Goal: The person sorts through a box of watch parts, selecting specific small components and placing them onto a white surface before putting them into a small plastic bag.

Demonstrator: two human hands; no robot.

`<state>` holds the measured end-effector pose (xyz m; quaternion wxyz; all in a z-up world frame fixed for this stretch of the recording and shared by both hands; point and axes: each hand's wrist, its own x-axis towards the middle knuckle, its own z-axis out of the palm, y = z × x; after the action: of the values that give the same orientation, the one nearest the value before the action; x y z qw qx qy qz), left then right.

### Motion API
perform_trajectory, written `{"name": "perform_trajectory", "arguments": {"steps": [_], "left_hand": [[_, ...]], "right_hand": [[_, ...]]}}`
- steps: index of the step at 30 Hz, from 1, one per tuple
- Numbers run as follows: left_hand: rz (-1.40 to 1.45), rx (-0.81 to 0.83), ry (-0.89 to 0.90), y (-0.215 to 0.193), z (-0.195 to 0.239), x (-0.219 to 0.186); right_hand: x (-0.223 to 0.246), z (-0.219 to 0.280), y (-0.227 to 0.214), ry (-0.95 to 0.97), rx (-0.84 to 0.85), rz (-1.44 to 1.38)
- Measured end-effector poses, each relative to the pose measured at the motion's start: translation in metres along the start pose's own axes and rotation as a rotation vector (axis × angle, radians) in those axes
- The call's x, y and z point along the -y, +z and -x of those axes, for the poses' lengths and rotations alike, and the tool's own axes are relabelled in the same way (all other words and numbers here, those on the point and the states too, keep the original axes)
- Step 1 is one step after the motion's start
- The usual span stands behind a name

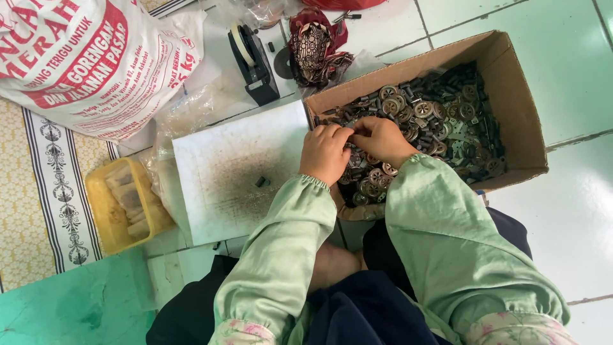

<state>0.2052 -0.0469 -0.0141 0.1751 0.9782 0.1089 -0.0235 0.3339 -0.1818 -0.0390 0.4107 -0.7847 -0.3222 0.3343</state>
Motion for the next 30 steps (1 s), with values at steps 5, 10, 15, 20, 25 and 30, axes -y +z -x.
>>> {"name": "perform_trajectory", "arguments": {"steps": [5, 10, 15, 20, 25, 30], "left_hand": [[0.118, -0.107, 0.008, 0.009, 0.003, 0.007], [0.132, -0.208, -0.007, -0.006, 0.028, 0.020], [0.067, -0.344, -0.004, -0.014, 0.083, 0.029], [0.081, -0.342, -0.021, 0.003, 0.126, 0.039], [0.103, -0.346, -0.016, 0.023, 0.125, 0.037], [0.121, -0.321, 0.024, 0.021, 0.115, 0.015]], "right_hand": [[0.020, 0.004, 0.004, 0.083, 0.023, -0.394], [-0.006, -0.016, 0.021, 0.070, -0.029, -0.353], [-0.021, -0.025, 0.044, -0.077, -0.029, 0.619], [-0.029, -0.032, 0.065, -0.108, -0.052, 0.845], [-0.044, -0.037, 0.075, -0.155, -0.127, 0.919], [-0.070, -0.041, 0.080, -0.160, -0.200, 0.871]]}}
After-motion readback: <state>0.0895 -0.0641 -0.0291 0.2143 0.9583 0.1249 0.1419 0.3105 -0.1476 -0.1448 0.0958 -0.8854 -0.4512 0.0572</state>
